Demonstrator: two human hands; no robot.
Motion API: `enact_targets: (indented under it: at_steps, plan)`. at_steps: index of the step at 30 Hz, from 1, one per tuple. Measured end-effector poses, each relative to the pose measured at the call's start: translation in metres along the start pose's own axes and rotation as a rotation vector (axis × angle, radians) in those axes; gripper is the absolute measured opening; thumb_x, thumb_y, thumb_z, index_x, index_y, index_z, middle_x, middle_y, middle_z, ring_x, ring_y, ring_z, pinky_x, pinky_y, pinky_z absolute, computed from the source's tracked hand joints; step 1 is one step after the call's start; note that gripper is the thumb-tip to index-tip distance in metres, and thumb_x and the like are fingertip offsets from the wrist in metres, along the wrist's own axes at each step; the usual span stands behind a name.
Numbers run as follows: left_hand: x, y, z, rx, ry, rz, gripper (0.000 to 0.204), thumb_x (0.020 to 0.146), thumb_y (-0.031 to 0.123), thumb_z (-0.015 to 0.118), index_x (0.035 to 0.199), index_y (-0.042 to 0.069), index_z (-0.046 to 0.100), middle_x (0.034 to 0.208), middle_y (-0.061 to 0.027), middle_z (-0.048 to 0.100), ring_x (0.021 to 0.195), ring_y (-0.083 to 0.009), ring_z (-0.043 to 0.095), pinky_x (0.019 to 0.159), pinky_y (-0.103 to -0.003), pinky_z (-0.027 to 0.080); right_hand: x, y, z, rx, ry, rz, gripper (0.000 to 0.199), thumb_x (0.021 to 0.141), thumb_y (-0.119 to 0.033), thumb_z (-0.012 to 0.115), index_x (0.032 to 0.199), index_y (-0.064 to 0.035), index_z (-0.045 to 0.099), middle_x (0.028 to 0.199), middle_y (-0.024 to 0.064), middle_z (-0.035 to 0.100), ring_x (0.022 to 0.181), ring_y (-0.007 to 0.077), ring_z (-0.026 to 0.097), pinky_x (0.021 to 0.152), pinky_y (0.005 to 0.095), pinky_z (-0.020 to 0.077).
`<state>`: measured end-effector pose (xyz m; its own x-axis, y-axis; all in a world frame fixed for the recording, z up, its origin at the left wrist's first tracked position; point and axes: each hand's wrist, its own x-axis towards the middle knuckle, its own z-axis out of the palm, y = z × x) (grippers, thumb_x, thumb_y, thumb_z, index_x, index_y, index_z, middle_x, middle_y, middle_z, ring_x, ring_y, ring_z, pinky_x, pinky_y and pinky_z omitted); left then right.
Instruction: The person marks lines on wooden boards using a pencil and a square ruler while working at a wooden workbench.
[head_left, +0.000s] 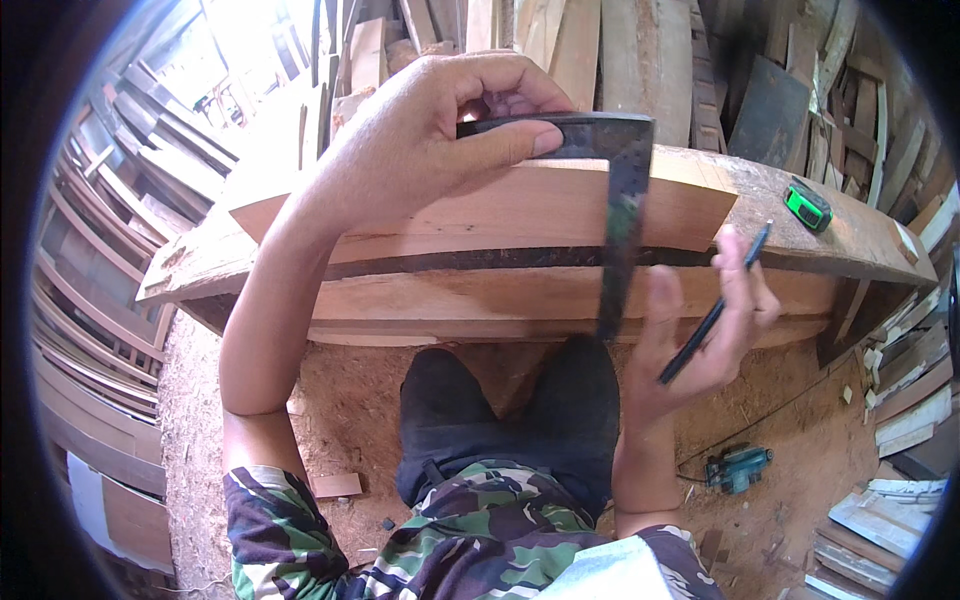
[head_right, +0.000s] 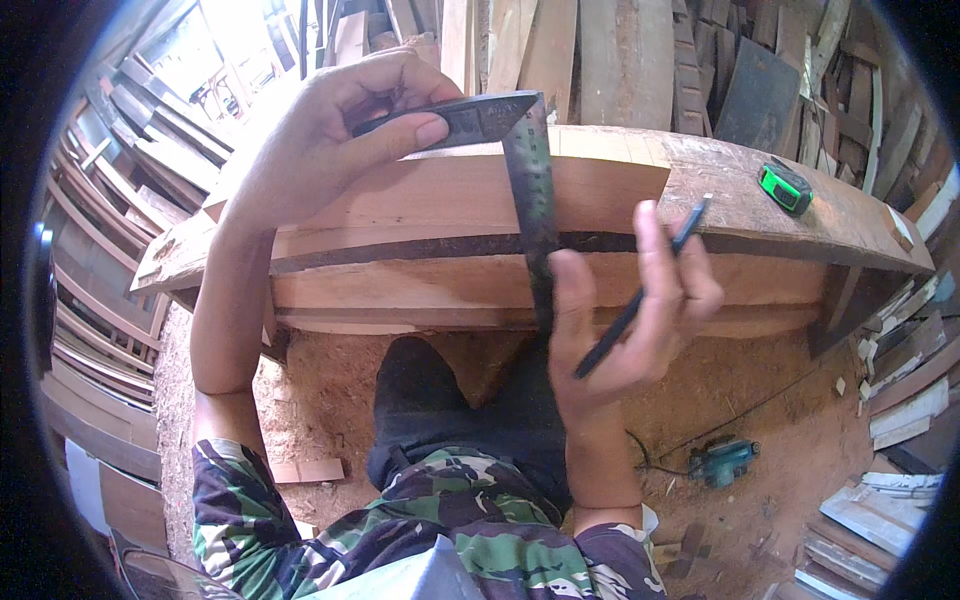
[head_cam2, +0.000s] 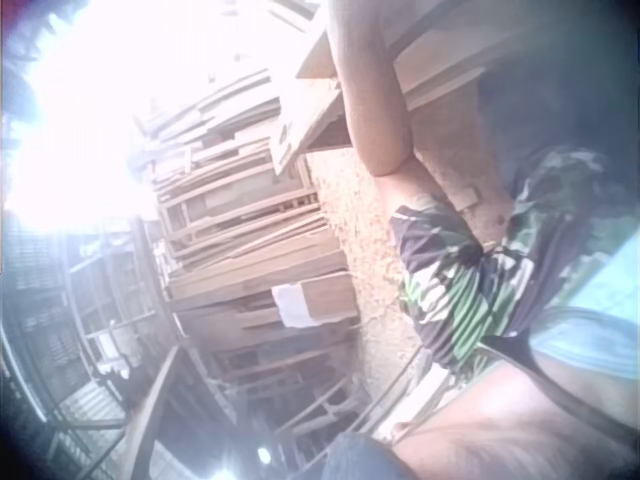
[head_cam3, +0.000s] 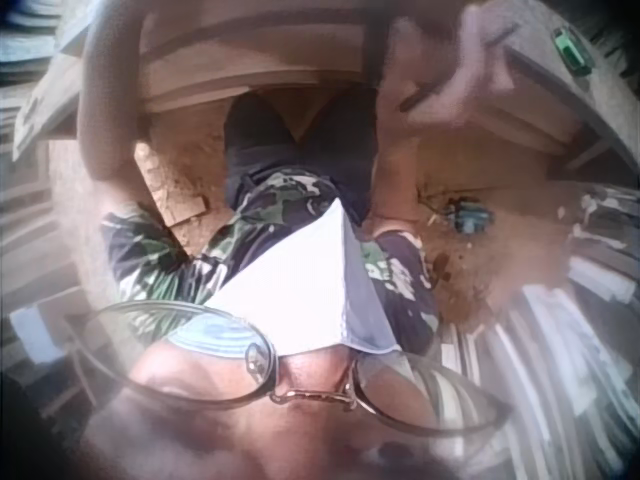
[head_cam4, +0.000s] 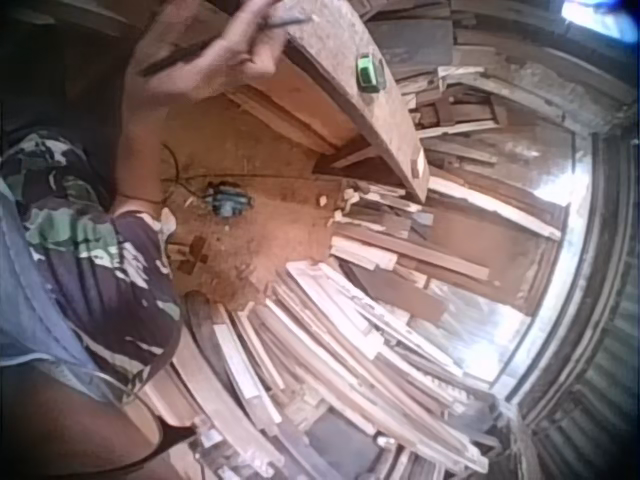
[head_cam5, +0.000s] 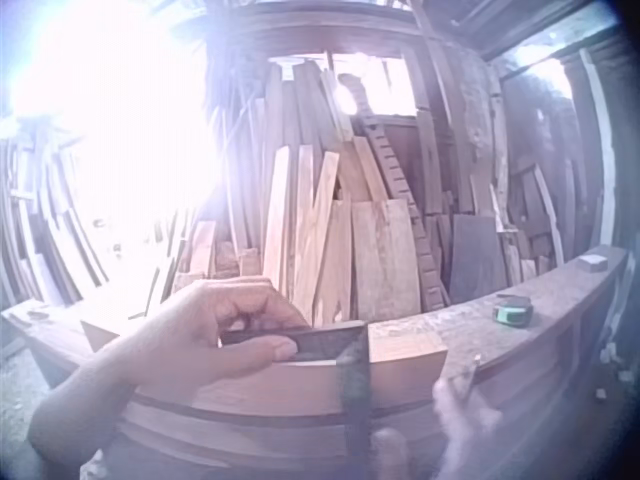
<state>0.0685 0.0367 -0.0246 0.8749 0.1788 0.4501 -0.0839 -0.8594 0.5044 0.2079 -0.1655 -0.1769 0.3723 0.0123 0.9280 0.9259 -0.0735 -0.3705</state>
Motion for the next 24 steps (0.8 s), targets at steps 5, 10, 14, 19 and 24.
enact_targets:
  at_steps: [5, 10, 14, 19, 24]
  plan:
    - [0.004, -0.017, 0.007, 0.064, -0.007, 0.078, 0.021, 0.104, 0.019, 0.075, 0.116, 0.002, 0.071, 0.095, 0.0030, 0.065, 0.088, -0.0042, 0.057, 0.081, -0.023, 0.047, 0.000, 0.024, 0.008, 0.021, 0.054, 0.084, 0.041, 0.106, -0.012, 0.070, 0.144, 0.0042, 0.067, 0.121, 0.0124, 0.062, 0.113, 0.0225, 0.060, 0.102, 0.0388, 0.0487]
    - [0.003, -0.023, 0.014, 0.072, 0.008, 0.130, 0.021, 0.105, 0.024, 0.075, 0.111, 0.005, 0.069, 0.087, 0.0064, 0.060, 0.076, -0.0020, 0.051, 0.067, -0.021, 0.040, -0.004, 0.029, 0.006, 0.058, 0.077, -0.024, 0.039, 0.107, -0.006, 0.061, 0.143, 0.0051, 0.067, 0.124, 0.0158, 0.066, 0.107, 0.0222, 0.063, 0.098, 0.0382, 0.0512]
    - [0.003, -0.019, 0.017, 0.098, 0.021, 0.156, 0.022, 0.105, 0.027, 0.077, 0.110, 0.007, 0.069, 0.081, 0.0090, 0.057, 0.066, 0.0001, 0.046, 0.057, -0.020, 0.033, -0.003, 0.032, -0.002, 0.132, 0.041, -0.109, 0.037, 0.107, -0.003, 0.055, 0.142, 0.0064, 0.061, 0.136, 0.0252, 0.067, 0.110, 0.0259, 0.068, 0.102, 0.0405, 0.0536]
    - [0.004, -0.023, 0.020, 0.148, 0.064, 0.230, 0.022, 0.104, 0.028, 0.078, 0.108, 0.008, 0.070, 0.076, 0.0094, 0.055, 0.062, 0.0004, 0.045, 0.054, -0.020, 0.031, -0.006, 0.019, 0.009, 0.370, 0.014, -0.087, 0.029, 0.104, -0.004, 0.059, 0.132, 0.0011, 0.054, 0.124, 0.0224, 0.070, 0.125, 0.0363, 0.069, 0.117, 0.0542, 0.0456]
    - [0.004, -0.022, 0.021, 0.176, 0.070, 0.232, 0.021, 0.105, 0.027, 0.078, 0.109, 0.008, 0.071, 0.074, 0.0088, 0.054, 0.061, 0.0003, 0.047, 0.053, -0.020, 0.031, 0.003, 0.016, 0.011, 0.339, -0.082, -0.178, 0.027, 0.099, -0.003, 0.065, 0.124, -0.0039, 0.058, 0.110, 0.0174, 0.076, 0.125, 0.0425, 0.074, 0.122, 0.0573, 0.0412]
